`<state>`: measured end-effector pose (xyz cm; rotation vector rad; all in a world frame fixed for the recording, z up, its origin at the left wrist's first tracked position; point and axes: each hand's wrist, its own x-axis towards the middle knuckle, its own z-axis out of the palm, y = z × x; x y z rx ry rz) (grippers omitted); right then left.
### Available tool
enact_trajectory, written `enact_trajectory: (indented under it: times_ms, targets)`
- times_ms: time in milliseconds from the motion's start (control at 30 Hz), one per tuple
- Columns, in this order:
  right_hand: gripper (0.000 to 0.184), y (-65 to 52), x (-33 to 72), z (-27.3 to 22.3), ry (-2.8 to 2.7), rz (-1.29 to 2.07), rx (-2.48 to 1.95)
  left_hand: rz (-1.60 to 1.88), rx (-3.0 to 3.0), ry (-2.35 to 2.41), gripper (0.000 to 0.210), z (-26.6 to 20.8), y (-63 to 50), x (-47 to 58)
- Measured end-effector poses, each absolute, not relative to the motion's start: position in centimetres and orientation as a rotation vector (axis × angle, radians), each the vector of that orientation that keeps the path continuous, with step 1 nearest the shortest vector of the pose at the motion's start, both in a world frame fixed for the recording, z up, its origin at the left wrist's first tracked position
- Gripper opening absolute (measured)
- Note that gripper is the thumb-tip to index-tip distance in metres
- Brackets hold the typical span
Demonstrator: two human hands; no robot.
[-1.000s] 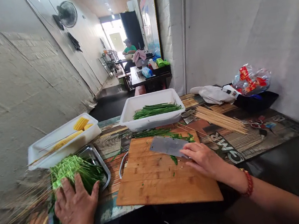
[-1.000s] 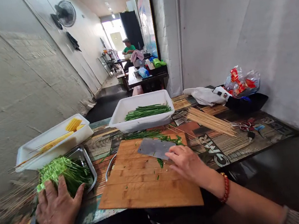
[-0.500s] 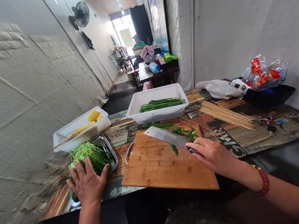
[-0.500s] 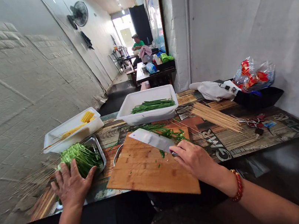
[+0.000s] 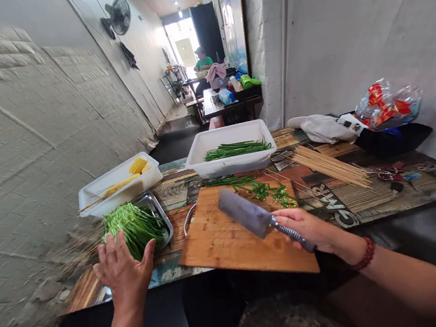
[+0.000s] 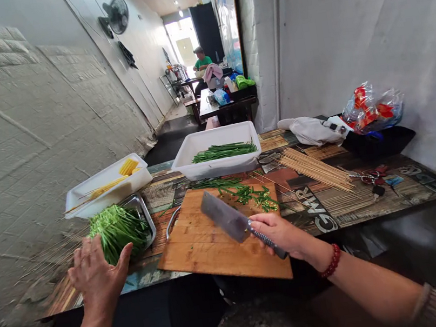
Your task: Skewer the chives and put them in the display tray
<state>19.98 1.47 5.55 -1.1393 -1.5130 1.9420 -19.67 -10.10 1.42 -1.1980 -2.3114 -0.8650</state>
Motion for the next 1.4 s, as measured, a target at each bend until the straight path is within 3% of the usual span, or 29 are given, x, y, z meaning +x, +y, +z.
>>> enact_trajectory:
  times_ms: [267, 567, 700, 833, 1033, 1233, 1400]
  targets:
    - [0.056, 2.7, 24.1, 6.8, -1.543, 1.609, -1.232, -0.960, -1.158, -2.348, 0.096, -0.1, -11.1, -20.6]
    - [0.064, 1.6, 21.2, 6.3, -1.852, 1.773, -1.163, -1.067, -1.016, -2.446, 0.082, -1.1, -13.9, -22.1]
    - [0.060, 3.5, 22.8, 4.6, -2.158, 1.226, -1.284, -1.198, -0.900, -2.458, 0.066, -1.7, -16.8, -22.1]
    - [0.043, 5.3, 22.2, 2.9, -2.485, 0.573, -0.874, -1.354, -0.622, -2.528, 0.062, -2.8, -19.6, -22.2]
    - [0.042, 5.4, 20.6, -0.8, -2.718, 0.125, -0.615, -1.493, -0.498, -2.609, 0.064, -4.2, -22.0, -22.3]
    - [0.035, 5.9, 19.0, 0.9, -2.759, 0.164, -0.569, -1.556, -0.636, -2.593, 0.058, -4.5, -21.8, -24.4]
    - [0.046, 4.7, 7.5, 4.1, -2.719, 0.754, -0.714, -1.705, -0.799, -2.571, 0.058, -5.6, -19.2, -27.5]
